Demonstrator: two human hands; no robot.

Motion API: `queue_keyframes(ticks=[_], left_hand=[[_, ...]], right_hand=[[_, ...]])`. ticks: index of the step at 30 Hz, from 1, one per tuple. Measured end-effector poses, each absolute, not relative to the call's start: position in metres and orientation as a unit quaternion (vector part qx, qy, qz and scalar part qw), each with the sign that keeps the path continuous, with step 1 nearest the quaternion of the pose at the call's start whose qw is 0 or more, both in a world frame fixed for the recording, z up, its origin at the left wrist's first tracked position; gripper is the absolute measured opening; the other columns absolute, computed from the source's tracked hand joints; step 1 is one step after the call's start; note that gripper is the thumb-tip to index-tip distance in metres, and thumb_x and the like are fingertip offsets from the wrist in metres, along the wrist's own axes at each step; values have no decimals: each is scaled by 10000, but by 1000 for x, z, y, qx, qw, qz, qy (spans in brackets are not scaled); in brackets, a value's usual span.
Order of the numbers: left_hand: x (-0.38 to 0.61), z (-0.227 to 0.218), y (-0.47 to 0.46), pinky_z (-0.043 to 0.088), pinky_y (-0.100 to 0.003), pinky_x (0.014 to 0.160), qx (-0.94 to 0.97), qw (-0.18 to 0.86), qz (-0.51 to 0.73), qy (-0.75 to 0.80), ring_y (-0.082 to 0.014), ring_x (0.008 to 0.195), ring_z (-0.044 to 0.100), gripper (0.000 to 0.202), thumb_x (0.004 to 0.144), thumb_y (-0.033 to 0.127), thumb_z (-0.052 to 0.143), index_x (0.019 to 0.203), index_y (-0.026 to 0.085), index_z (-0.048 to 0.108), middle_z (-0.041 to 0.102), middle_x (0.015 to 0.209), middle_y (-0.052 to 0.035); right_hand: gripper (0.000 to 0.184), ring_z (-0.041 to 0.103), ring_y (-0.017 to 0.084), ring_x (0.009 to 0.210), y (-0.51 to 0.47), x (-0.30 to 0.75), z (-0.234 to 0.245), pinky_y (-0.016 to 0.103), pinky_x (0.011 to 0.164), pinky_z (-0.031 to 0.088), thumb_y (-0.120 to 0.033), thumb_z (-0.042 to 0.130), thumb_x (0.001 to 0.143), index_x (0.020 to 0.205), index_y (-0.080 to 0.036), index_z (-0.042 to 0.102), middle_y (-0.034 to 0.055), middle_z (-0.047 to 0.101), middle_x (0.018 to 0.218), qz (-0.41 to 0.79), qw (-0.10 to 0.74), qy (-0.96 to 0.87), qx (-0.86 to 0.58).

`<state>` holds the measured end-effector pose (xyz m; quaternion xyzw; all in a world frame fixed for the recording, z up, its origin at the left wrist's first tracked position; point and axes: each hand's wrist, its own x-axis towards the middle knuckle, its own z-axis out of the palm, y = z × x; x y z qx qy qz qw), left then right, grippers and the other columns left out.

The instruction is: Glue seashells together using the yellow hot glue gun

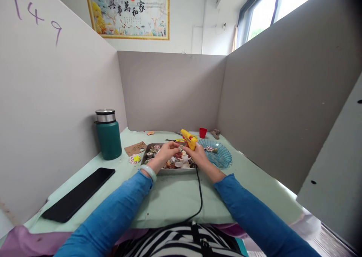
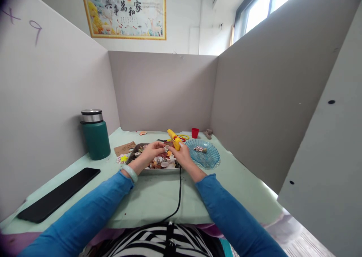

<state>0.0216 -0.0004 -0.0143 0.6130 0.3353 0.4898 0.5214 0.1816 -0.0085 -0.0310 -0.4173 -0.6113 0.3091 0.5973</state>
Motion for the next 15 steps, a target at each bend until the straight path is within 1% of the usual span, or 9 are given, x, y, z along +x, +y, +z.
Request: queue_keyframes(ticks=[5, 8, 12, 13, 15], left_hand=[[21, -16, 3, 534, -283, 657, 627, 492, 491, 351, -133, 635, 636, 171, 688, 142, 754, 795, 117, 622, 666, 724, -34], [21, -16, 4, 535, -288, 666, 625, 499, 486, 353, -138, 645, 640, 187, 685, 174, 769, 805, 116, 638, 674, 734, -38], [20, -15, 3, 535, -291, 687, 618, 533, 475, 330, -143, 694, 654, 338, 645, 208, 818, 932, 109, 668, 703, 895, -80], [20, -15, 2, 535, -287, 693, 614, 540, 475, 325, -141, 699, 657, 376, 632, 200, 828, 959, 108, 667, 704, 911, -84], [20, -14, 1, 536, -281, 692, 603, 549, 479, 323, -137, 688, 658, 400, 627, 187, 835, 976, 102, 659, 702, 882, -81]], right_hand=[[361, 495, 129, 539, -10, 182, -31, 259, 481, 420, -403, 708, 701, 971, -176, 629, 18, 600, 717, 300, 585, -631, -412], [385, 518, 150, 561, -9, 183, -32, 267, 490, 410, -408, 708, 692, 986, -171, 633, 24, 609, 708, 296, 583, -629, -421], [434, 490, 135, 502, -7, 183, -33, 261, 458, 401, -404, 683, 700, 1039, -139, 627, -1, 572, 636, 318, 587, -594, -449], [434, 476, 128, 485, -6, 183, -33, 258, 449, 399, -405, 681, 702, 1035, -133, 628, -6, 560, 622, 320, 590, -587, -453], [416, 469, 124, 477, -7, 183, -33, 257, 445, 401, -414, 677, 709, 1012, -131, 634, -8, 547, 608, 315, 599, -582, -450]])
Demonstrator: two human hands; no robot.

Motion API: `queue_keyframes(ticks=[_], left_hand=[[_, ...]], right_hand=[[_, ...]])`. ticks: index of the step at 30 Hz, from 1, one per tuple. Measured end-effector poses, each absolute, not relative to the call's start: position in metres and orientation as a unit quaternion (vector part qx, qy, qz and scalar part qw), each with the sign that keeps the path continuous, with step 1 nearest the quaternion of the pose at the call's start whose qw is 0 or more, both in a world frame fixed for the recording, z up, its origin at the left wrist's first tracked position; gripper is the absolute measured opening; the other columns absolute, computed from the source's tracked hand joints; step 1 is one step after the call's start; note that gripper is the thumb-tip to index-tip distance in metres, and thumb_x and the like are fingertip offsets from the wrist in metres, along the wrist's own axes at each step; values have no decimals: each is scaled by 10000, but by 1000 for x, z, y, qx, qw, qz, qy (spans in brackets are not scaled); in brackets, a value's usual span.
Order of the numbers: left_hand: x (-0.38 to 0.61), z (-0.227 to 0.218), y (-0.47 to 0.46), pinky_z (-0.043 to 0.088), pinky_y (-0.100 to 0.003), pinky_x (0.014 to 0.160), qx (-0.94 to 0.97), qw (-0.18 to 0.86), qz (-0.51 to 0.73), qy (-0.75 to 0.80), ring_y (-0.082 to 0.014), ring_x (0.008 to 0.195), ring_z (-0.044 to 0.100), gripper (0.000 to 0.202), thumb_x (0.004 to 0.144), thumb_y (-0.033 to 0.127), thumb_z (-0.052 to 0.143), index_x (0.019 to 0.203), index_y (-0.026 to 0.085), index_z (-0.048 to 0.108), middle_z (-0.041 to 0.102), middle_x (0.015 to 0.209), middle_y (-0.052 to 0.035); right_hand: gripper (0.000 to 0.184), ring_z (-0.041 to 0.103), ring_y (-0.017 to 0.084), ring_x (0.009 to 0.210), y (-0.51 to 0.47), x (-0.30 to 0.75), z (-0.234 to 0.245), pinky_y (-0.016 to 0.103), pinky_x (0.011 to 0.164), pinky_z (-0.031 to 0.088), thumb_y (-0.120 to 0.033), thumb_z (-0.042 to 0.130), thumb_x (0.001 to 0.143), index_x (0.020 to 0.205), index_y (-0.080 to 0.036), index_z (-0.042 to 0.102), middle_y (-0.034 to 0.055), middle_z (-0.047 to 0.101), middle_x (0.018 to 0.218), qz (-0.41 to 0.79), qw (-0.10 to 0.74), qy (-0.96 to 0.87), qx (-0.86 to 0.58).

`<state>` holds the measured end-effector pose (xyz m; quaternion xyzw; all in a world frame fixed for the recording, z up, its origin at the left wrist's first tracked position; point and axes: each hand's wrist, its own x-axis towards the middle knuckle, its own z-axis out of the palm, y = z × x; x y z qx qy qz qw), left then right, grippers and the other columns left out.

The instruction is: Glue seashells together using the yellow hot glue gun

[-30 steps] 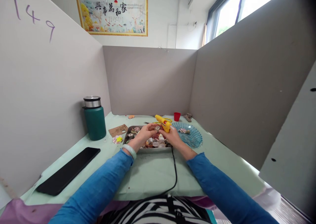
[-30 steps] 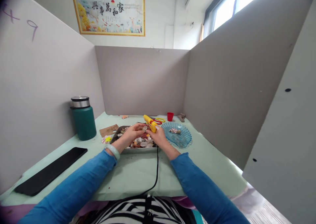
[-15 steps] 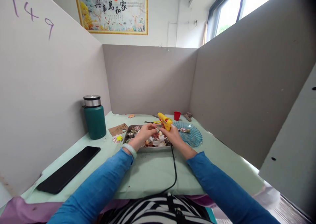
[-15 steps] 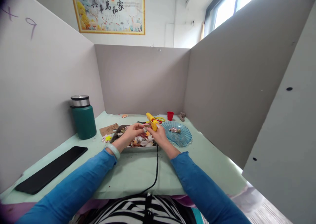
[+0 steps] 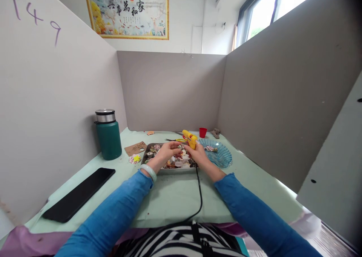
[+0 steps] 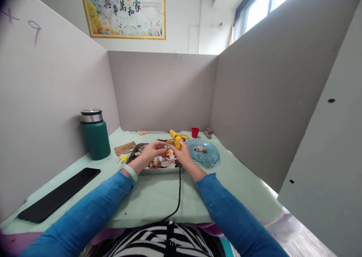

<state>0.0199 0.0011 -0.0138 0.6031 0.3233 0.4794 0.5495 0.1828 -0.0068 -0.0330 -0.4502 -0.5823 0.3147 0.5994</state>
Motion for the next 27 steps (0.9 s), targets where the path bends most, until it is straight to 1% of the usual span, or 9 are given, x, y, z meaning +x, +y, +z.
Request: queue_keyframes(ticks=[2, 5, 9, 14, 18, 20, 24, 27], left_hand=[[20, -13, 0, 541, -284, 677, 590, 552, 489, 327, -135, 662, 657, 377, 642, 194, 829, 959, 94, 652, 694, 840, -73], [20, -13, 0, 552, -297, 656, 575, 558, 498, 331, -137, 636, 660, 354, 658, 207, 824, 940, 96, 640, 688, 839, -68], [20, -13, 0, 563, -306, 671, 575, 572, 487, 324, -140, 643, 668, 355, 655, 214, 832, 922, 98, 629, 693, 861, -78], [19, -12, -2, 562, -319, 712, 583, 567, 487, 320, -148, 688, 679, 372, 652, 239, 838, 925, 101, 627, 693, 921, -91], [18, -11, -3, 557, -329, 740, 590, 564, 482, 319, -149, 711, 676, 363, 671, 264, 824, 931, 102, 630, 689, 940, -95], [18, -11, -3, 554, -332, 749, 589, 561, 484, 322, -151, 722, 675, 358, 675, 269, 821, 930, 103, 631, 687, 954, -99], [18, -12, -2, 548, -345, 771, 594, 553, 486, 325, -155, 721, 677, 374, 658, 269, 830, 927, 114, 622, 685, 899, -85], [17, -13, -2, 546, -339, 763, 602, 552, 481, 318, -153, 713, 677, 380, 647, 274, 836, 913, 122, 612, 679, 848, -66]], right_hand=[[397, 479, 129, 491, -8, 183, -32, 258, 454, 408, -429, 668, 724, 994, -139, 637, -3, 552, 613, 303, 610, -584, -441], [370, 501, 137, 530, -8, 183, -32, 263, 487, 423, -425, 674, 723, 972, -154, 640, 5, 580, 652, 282, 619, -595, -427], [285, 536, 148, 600, -5, 182, -35, 270, 547, 440, -383, 689, 702, 860, -151, 641, 16, 608, 695, 247, 612, -624, -417], [317, 569, 155, 650, 1, 182, -41, 267, 577, 454, -362, 685, 701, 934, -150, 647, 20, 631, 737, 246, 612, -637, -399], [286, 574, 158, 656, 0, 181, -40, 262, 571, 451, -353, 679, 703, 896, -147, 634, 26, 626, 732, 250, 610, -635, -403], [294, 569, 156, 650, -1, 181, -39, 260, 563, 447, -350, 678, 702, 906, -141, 637, 30, 626, 739, 255, 610, -632, -405], [344, 554, 140, 632, -1, 181, -38, 254, 553, 446, -346, 663, 718, 991, -139, 640, 31, 634, 781, 273, 616, -624, -396], [320, 540, 128, 611, 0, 181, -37, 246, 544, 442, -331, 656, 714, 976, -146, 640, 19, 629, 771, 278, 623, -616, -394]])
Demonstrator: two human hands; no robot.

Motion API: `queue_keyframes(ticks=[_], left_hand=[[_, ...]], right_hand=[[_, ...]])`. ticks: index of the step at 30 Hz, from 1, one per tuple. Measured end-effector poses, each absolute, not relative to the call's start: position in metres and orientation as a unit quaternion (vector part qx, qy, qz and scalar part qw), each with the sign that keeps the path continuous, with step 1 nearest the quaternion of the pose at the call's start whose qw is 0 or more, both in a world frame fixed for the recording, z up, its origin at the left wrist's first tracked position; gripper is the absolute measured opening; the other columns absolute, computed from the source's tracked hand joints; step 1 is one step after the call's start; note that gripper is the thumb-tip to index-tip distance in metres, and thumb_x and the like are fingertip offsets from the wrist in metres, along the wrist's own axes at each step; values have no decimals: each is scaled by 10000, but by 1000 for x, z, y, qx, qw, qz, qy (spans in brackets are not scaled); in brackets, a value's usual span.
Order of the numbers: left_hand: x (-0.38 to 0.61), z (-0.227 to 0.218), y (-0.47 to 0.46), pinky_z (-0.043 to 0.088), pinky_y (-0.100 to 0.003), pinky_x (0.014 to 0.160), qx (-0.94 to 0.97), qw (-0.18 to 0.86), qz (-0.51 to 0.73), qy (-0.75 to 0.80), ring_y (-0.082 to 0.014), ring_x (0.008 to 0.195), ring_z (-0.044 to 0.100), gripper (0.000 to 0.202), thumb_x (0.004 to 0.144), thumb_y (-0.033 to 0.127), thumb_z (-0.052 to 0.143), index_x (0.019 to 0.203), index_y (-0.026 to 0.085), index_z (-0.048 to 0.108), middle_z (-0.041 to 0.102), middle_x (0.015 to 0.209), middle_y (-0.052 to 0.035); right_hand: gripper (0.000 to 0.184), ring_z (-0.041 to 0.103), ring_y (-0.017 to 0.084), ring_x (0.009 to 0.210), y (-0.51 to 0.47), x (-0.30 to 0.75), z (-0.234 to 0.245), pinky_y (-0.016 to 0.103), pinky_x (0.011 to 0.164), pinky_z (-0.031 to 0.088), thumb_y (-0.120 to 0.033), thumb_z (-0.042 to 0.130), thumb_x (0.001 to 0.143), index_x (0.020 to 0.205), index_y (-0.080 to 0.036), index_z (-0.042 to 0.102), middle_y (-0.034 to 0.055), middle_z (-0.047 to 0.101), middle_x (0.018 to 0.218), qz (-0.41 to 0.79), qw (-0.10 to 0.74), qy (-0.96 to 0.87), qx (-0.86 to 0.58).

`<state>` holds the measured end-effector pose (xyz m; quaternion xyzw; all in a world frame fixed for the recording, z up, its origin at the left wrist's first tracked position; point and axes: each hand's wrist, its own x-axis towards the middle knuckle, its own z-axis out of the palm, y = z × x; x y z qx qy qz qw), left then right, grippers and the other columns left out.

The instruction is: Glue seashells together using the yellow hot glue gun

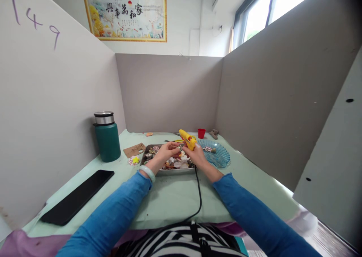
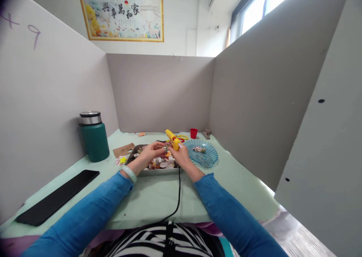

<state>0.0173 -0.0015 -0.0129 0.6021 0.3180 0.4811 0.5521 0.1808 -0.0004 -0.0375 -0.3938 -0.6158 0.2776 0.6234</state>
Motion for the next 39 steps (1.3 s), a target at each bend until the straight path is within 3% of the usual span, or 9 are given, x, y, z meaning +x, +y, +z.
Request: queue_keyframes(ticks=[5, 11, 15, 22, 26, 33, 39], left_hand=[[17, -14, -1, 552, -326, 734, 613, 540, 476, 326, -152, 722, 670, 381, 656, 284, 828, 925, 121, 614, 676, 869, -72], [19, -16, -1, 561, -336, 713, 626, 535, 467, 322, -157, 738, 671, 408, 666, 288, 820, 977, 117, 620, 660, 1040, -121], [19, -17, 0, 557, -347, 753, 632, 549, 452, 308, -142, 714, 667, 404, 647, 270, 833, 968, 119, 638, 669, 1033, -111], [19, -17, 3, 557, -329, 699, 636, 523, 458, 334, -148, 679, 658, 390, 654, 320, 824, 932, 108, 650, 676, 923, -91], [21, -19, 5, 555, -328, 674, 650, 505, 459, 334, -143, 657, 654, 377, 619, 271, 839, 867, 114, 602, 666, 856, -62], [20, -19, 3, 546, -330, 767, 702, 479, 443, 286, -172, 841, 664, 448, 657, 145, 770, 1086, 153, 639, 647, 1156, -118], [21, -21, 5, 549, -329, 719, 678, 510, 436, 300, -159, 714, 671, 394, 666, 239, 800, 1008, 124, 642, 694, 905, -79]], right_hand=[[329, 527, 122, 581, -2, 180, -36, 243, 529, 429, -331, 642, 701, 975, -148, 646, 9, 618, 739, 293, 616, -619, -390], [294, 517, 130, 548, -6, 179, -33, 256, 517, 421, -304, 631, 696, 942, -145, 653, 0, 588, 653, 292, 599, -631, -397], [284, 520, 140, 546, -6, 179, -33, 263, 513, 423, -305, 632, 700, 934, -146, 661, -2, 580, 619, 293, 592, -633, -404], [365, 536, 139, 576, -1, 181, -37, 263, 535, 442, -328, 685, 684, 994, -136, 660, 20, 626, 706, 294, 610, -617, -401], [339, 559, 155, 622, -2, 180, -35, 264, 556, 447, -315, 680, 678, 957, -125, 656, 15, 612, 678, 296, 607, -623, -393], [293, 470, 113, 476, -6, 180, -32, 243, 461, 382, -293, 634, 692, 939, -137, 641, -31, 538, 566, 319, 602, -599, -422], [335, 442, 109, 443, -10, 179, -28, 243, 437, 358, -369, 671, 686, 938, -155, 618, -45, 503, 535, 332, 615, -582, -416]])
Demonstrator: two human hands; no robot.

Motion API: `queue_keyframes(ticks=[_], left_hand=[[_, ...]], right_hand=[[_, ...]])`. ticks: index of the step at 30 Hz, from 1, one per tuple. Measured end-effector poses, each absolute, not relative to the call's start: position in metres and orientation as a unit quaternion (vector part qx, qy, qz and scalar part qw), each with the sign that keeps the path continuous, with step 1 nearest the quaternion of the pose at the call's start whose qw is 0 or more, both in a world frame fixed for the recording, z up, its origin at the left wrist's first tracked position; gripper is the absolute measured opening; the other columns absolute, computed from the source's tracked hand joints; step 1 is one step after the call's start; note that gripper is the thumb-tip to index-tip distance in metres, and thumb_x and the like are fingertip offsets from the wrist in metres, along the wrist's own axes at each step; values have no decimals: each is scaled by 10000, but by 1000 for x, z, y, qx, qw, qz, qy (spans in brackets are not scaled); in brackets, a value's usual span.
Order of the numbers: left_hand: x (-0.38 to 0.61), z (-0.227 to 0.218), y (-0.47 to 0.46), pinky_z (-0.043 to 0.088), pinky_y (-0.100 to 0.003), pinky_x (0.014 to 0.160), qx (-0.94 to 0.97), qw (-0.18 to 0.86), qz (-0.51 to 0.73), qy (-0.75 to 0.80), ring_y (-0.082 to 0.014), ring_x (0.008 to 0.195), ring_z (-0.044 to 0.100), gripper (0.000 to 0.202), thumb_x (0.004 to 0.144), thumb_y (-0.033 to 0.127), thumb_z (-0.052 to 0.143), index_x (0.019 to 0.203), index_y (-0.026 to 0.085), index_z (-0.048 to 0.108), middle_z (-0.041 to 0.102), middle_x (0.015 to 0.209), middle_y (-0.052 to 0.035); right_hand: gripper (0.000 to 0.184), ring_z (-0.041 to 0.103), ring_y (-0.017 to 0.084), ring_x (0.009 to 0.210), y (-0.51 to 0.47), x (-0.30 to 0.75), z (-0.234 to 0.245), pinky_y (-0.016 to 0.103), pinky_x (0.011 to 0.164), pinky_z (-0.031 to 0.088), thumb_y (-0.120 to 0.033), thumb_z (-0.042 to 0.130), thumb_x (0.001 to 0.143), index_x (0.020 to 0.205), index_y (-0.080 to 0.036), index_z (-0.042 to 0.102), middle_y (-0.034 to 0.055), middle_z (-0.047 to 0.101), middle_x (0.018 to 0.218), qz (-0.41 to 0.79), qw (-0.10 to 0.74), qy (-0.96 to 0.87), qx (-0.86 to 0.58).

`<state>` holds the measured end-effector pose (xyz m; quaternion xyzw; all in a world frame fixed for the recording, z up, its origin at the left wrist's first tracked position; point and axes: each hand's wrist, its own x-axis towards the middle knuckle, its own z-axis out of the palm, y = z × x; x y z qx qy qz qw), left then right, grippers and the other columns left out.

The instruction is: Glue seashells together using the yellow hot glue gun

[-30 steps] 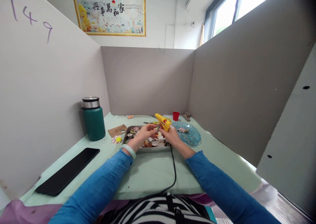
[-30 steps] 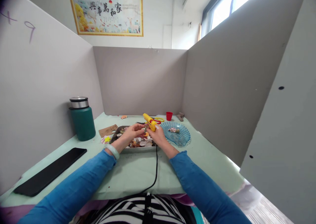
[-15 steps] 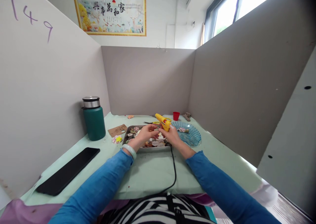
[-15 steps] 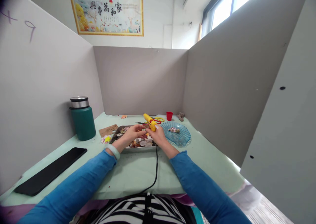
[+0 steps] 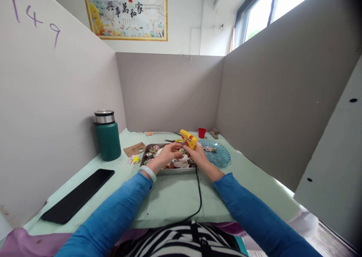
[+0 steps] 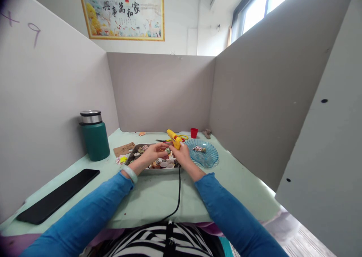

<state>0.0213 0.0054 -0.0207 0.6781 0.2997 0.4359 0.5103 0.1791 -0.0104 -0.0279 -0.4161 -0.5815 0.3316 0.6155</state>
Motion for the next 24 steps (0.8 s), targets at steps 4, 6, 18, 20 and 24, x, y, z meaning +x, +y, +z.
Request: queue_keyframes(ticks=[4, 6, 18, 20, 24], left_hand=[[21, -17, 1, 551, -325, 684, 655, 528, 443, 310, -160, 662, 672, 418, 657, 323, 820, 953, 112, 614, 688, 813, -65], [20, -15, -2, 551, -318, 675, 648, 535, 440, 317, -158, 652, 672, 419, 660, 335, 819, 941, 114, 602, 686, 800, -62], [21, -22, 7, 537, -291, 681, 683, 491, 438, 318, -145, 687, 666, 342, 642, 233, 813, 891, 134, 602, 671, 784, -30], [21, -25, 10, 533, -280, 681, 693, 470, 443, 321, -137, 693, 658, 337, 623, 204, 816, 872, 138, 599, 662, 790, -19], [21, -26, 10, 531, -268, 676, 688, 475, 450, 315, -125, 690, 650, 341, 625, 218, 820, 857, 140, 583, 655, 789, -11]], right_hand=[[342, 448, 113, 446, -13, 179, -26, 250, 442, 369, -405, 680, 697, 918, -156, 603, -40, 502, 538, 334, 618, -573, -422], [348, 446, 111, 443, -13, 179, -26, 251, 439, 371, -408, 681, 699, 923, -155, 598, -39, 502, 542, 337, 618, -570, -423], [360, 438, 98, 446, -7, 180, -31, 240, 434, 359, -370, 666, 698, 967, -139, 606, -48, 498, 546, 325, 609, -589, -420], [351, 439, 100, 450, -7, 180, -32, 238, 431, 358, -362, 665, 694, 960, -140, 609, -49, 496, 537, 323, 610, -593, -415], [338, 440, 102, 442, -8, 180, -31, 239, 426, 364, -357, 670, 686, 955, -160, 614, -48, 499, 543, 329, 609, -592, -412]])
